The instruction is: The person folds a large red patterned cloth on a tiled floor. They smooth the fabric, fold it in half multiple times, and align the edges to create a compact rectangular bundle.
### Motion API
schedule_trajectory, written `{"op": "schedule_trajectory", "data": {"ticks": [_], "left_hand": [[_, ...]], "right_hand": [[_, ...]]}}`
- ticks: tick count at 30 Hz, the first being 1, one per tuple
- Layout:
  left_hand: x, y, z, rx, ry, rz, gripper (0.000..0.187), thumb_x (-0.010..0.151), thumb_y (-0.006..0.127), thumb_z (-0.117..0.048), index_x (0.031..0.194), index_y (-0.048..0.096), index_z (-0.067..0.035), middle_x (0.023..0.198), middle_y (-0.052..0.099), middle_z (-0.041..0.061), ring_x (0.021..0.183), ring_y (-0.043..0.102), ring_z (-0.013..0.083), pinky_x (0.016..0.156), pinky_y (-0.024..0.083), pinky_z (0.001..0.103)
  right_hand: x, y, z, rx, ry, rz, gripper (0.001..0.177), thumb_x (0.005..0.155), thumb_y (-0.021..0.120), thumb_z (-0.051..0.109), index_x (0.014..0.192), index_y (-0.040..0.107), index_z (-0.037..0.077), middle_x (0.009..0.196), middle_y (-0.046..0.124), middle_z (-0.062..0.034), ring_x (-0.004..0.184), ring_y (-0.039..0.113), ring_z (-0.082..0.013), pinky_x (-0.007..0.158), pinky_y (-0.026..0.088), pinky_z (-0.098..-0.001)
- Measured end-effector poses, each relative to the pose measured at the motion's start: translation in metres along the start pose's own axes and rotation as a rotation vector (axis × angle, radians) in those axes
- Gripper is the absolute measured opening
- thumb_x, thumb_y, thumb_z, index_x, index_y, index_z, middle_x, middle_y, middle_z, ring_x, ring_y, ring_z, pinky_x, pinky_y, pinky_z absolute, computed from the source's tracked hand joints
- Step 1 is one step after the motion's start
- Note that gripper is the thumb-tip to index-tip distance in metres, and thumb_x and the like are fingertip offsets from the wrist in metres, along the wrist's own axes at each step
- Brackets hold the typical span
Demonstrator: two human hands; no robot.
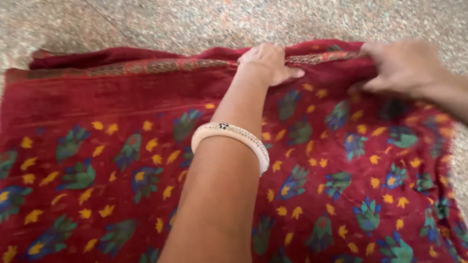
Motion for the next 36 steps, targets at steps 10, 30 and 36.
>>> {"op": "schedule_trajectory", "data": {"ticks": [10,30,36], "left_hand": [[-0.001,0.015,0.014,0.204,-0.083,-0.324,0.084,0.076,0.072,-0.066,0.14,0.053,-0.014,0.135,0.06,0.007,0.127,0.057,0.0256,0.099,0.045,0.056],[-0.093,-0.031,0.082,0.363,0.047,-0.503,0.052,0.094,0.07,-0.037,0.137,0.056,-0.009,0.108,0.074,0.014,0.101,0.071,0.0323,0.09,0.054,0.052],[-0.099,-0.083,0.132,0.285,-0.184,-0.568,0.027,0.085,0.075,-0.034,0.105,0.071,-0.017,0.092,0.075,0.011,0.09,0.074,0.031,0.077,0.06,0.045]], "right_hand": [[0.031,0.01,0.018,0.113,0.072,-0.491,0.094,0.083,0.065,0.063,0.156,0.044,0.007,0.159,0.037,-0.0264,0.15,0.029,-0.0459,0.112,0.016,-0.0781],[-0.002,-0.009,0.206,0.619,0.057,-0.45,0.078,0.092,0.073,0.037,0.157,0.035,0.015,0.134,0.058,-0.0256,0.127,0.055,-0.0426,0.104,0.043,-0.0617],[0.049,-0.062,0.23,0.652,-0.008,-0.385,0.038,0.091,0.068,0.025,0.126,0.055,0.015,0.102,0.071,-0.0246,0.099,0.067,-0.048,0.082,0.051,-0.0629]]}}
Point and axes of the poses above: each hand's wrist, its own x-axis towards the middle knuckle, its own y-axis out of the palm, z = x × y, the point moved 6 cm from there along x, towards the middle knuckle
